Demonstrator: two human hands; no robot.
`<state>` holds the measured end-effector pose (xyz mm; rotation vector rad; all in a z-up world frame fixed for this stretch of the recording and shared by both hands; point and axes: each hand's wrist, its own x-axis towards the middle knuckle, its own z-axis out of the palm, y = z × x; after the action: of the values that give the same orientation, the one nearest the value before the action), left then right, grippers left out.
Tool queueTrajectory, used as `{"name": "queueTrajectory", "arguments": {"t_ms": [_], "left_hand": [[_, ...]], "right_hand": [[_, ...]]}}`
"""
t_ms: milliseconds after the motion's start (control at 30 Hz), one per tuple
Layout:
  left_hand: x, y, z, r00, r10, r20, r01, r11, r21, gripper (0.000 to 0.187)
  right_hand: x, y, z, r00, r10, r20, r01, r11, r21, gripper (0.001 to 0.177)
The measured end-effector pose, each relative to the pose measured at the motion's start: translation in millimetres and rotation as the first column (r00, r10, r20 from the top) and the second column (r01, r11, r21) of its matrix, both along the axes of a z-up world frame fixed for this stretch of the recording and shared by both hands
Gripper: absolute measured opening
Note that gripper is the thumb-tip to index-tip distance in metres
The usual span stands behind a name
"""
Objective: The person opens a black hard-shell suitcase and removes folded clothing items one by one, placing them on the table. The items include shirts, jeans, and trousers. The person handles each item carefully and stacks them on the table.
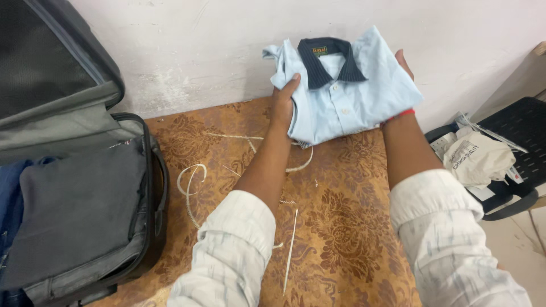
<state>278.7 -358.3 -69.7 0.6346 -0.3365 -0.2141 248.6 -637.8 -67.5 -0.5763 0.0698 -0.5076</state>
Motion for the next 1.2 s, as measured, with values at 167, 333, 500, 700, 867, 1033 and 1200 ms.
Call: {"name": "queueTrajectory", "arguments": {"t_ms": [167, 333, 500, 700, 867, 1033, 1200], "left_hand": [[13.8, -22.6, -42.2, 0.958, 0.278, 0.063, -0.252, 0.722, 0.644, 0.058], [8.1, -7.3, -102.2, 0.942, 0.334, 0.005, -0.205, 0.567, 0.798, 0.052], [1.1, -3.1, -109.9, 0.945, 0.307, -0.113, -0.111, 0.627, 0.771, 0.046], [-18.5, -17.9, -83.5, 0.949, 0.228, -0.217, -0.044, 0.778, 0.627, 0.042], [-27.3, -20.2, -80.9, 0.972, 0.178, -0.152, -0.022, 0.717, 0.697, 0.049], [-32.0, -9.4, -99.7, 0.977, 0.170, -0.126, -0.036, 0.719, 0.695, 0.057], [-55.4, 5.0, -95.6, 0.900, 0.293, 0.321, -0.416, 0.363, 0.834, 0.090]], "right_hand": [[60.5, -39.5, -48.4, 0.920, -0.132, -0.370, 0.097, 0.989, -0.112, 0.083], [18.7, -0.7, -81.1, 0.956, -0.151, -0.254, 0.164, 0.986, 0.031, 0.090], [12.3, 5.5, -93.7, 0.964, -0.234, -0.127, 0.197, 0.948, -0.250, 0.054], [21.1, -20.6, -94.0, 0.837, -0.428, -0.341, 0.251, 0.854, -0.456, 0.040], [10.9, -19.6, -87.3, 0.712, -0.573, -0.407, 0.179, 0.708, -0.683, 0.047], [9.1, -19.0, -121.9, 0.640, -0.740, -0.208, 0.220, 0.435, -0.873, 0.052], [-20.4, 34.3, -88.7, 0.404, -0.915, 0.006, 0.142, 0.056, -0.988, 0.082]]}}
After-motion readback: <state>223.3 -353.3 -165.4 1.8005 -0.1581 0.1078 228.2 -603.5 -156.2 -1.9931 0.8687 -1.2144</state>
